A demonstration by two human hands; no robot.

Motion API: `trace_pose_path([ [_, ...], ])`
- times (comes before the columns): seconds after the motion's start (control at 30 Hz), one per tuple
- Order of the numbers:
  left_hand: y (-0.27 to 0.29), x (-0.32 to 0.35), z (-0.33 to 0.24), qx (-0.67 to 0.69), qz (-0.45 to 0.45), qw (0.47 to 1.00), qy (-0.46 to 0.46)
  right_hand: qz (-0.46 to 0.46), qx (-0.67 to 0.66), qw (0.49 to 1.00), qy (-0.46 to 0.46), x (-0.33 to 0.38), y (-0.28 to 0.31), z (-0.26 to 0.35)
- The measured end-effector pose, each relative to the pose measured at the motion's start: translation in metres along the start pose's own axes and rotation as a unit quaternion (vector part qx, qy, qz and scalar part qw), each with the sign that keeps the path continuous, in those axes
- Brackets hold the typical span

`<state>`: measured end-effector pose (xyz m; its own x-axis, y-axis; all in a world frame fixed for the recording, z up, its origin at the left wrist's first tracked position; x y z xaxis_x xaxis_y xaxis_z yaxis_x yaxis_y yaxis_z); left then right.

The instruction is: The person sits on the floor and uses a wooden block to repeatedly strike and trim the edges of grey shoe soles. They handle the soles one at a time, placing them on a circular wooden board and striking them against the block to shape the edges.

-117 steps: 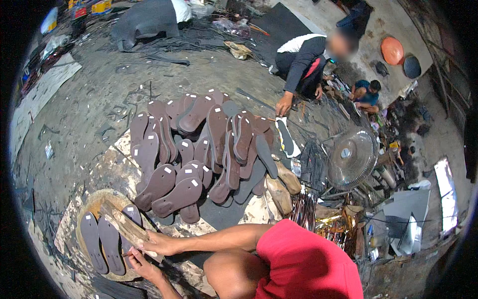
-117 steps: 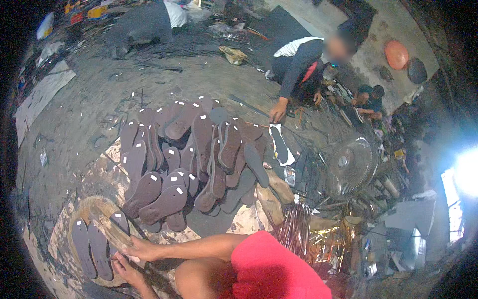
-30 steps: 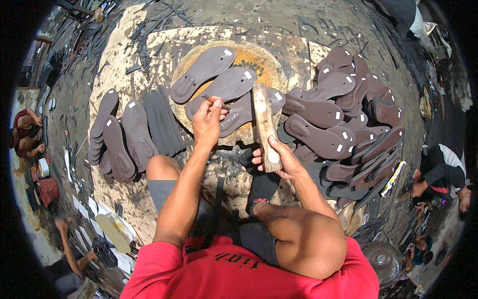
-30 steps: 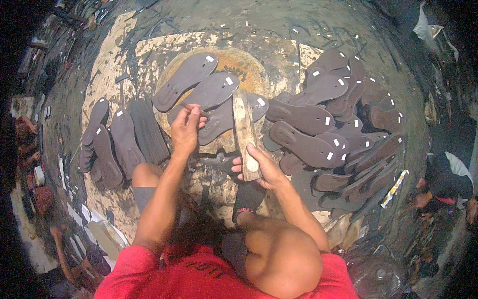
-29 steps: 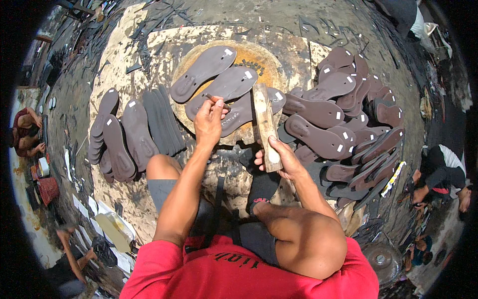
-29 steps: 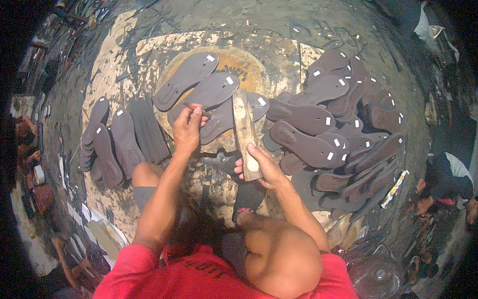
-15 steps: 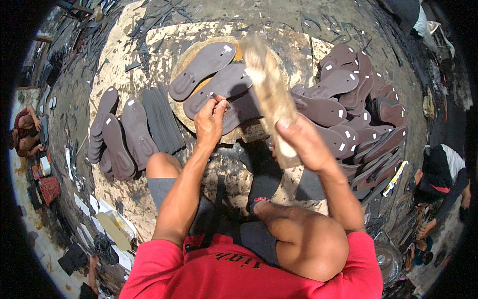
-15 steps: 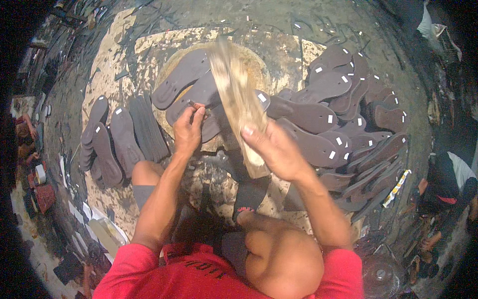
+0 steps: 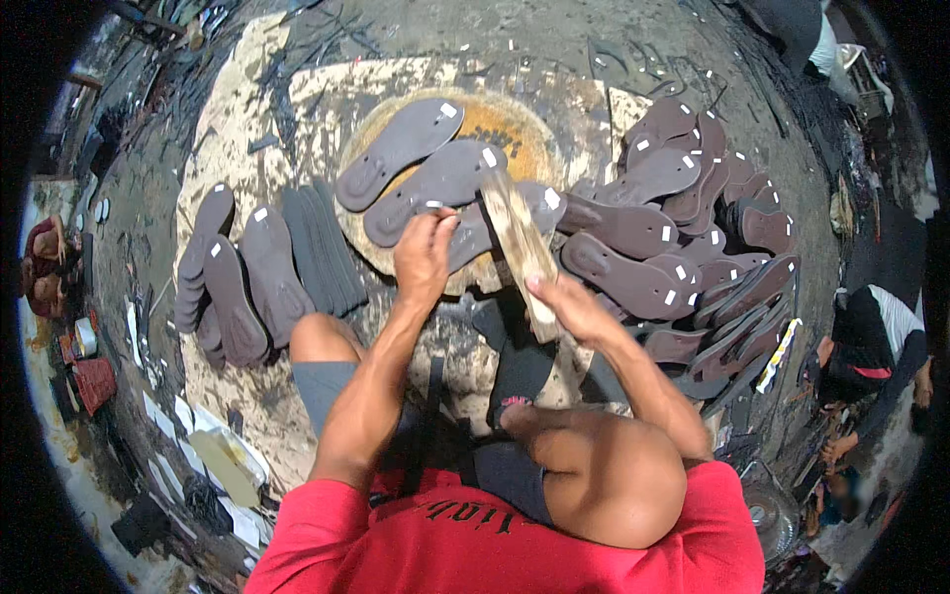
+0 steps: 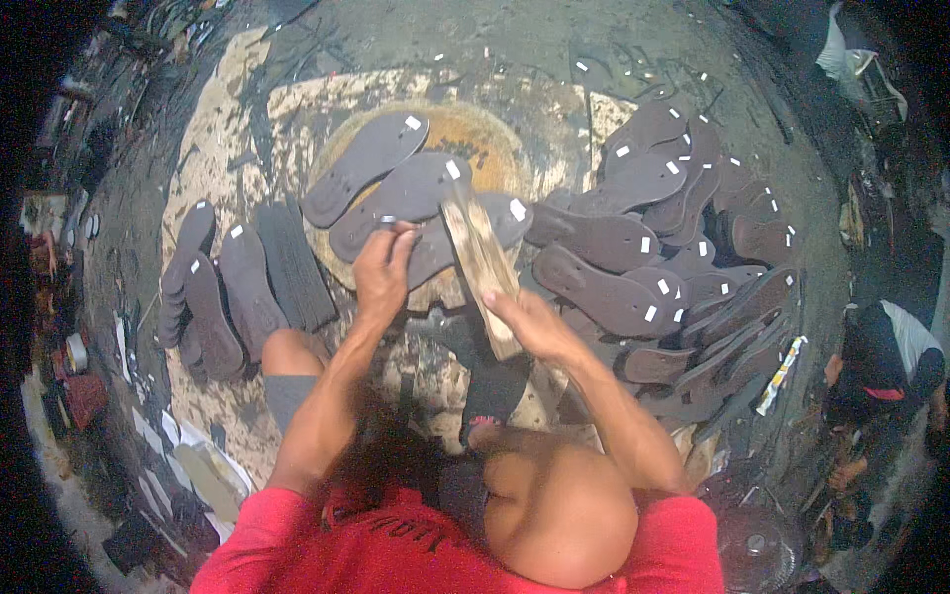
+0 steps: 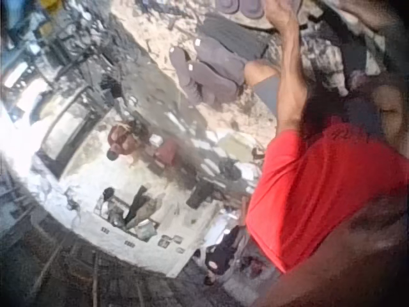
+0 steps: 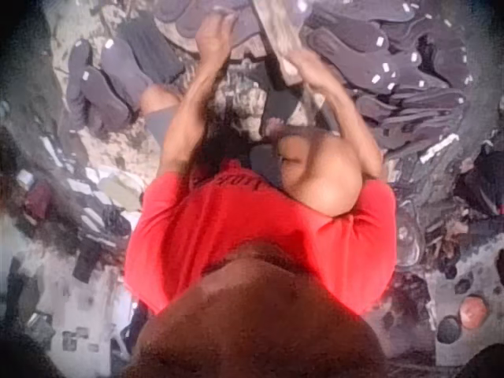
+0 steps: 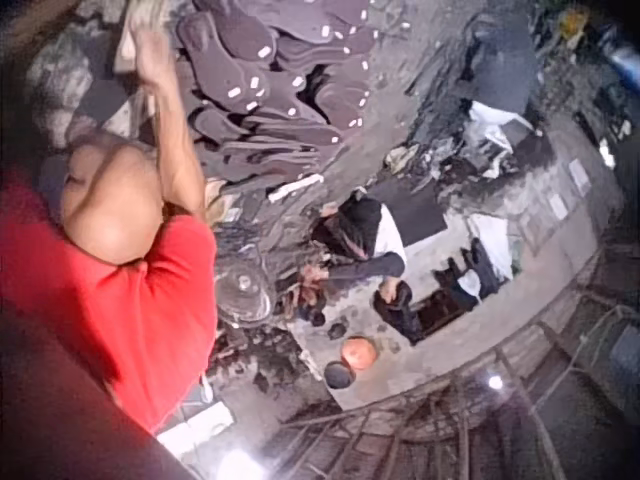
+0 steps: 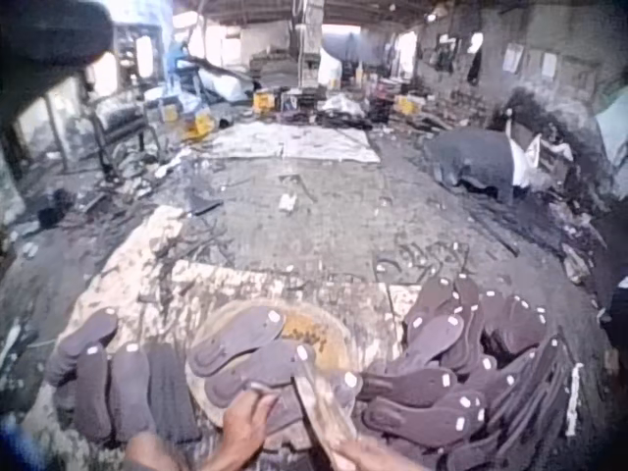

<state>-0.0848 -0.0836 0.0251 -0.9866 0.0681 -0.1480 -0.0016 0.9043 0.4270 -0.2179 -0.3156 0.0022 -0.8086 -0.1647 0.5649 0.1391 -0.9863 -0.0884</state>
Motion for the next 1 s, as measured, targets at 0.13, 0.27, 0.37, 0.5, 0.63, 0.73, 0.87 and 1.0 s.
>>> trace_pose_path([
  [0.13,0.004,0.006,-0.006,0.181,-0.011,0.968,0.172,0.018,-0.011,0.997,-0.073,0.011,-0.002,-0.011],
  [0.27,-0.008,0.027,-0.007,0.101,0.116,0.975,0.158,0.015,-0.014,1.0,-0.019,0.007,-0.01,-0.015],
  [0.37,-0.011,0.035,-0.001,0.051,0.116,0.985,0.12,-0.008,-0.016,1.0,0.023,0.005,-0.011,-0.015],
  [0.5,-0.009,0.034,-0.003,-0.014,0.098,0.995,0.024,0.027,-0.089,0.996,-0.007,0.025,-0.009,0.04],
  [0.63,-0.01,0.033,-0.009,-0.057,0.107,0.991,-0.056,-0.033,-0.031,0.992,0.121,0.069,0.003,0.162],
  [0.73,-0.013,0.036,-0.004,-0.06,0.113,0.989,-0.071,-0.137,-0.061,0.95,0.274,0.097,-0.004,0.204],
  [0.87,-0.015,0.044,0.006,-0.085,0.1,0.984,-0.121,0.02,0.041,0.922,0.386,0.06,-0.028,0.144],
  [1.0,-0.017,0.048,0.001,-0.134,0.109,0.971,-0.165,0.097,0.118,0.986,0.07,0.009,-0.004,0.025],
])
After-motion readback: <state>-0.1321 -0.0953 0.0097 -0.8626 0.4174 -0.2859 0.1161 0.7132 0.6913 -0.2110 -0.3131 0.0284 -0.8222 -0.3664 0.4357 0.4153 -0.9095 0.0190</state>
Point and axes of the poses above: each hand's wrist, its own x-axis away from the middle knuckle, its own y-axis out of the back of the hand, z = x × y, the point moved 3 cm from there along -x, towards the middle knuckle, and after that the axes turned 4 degrees about z, right-handed, at the moved point
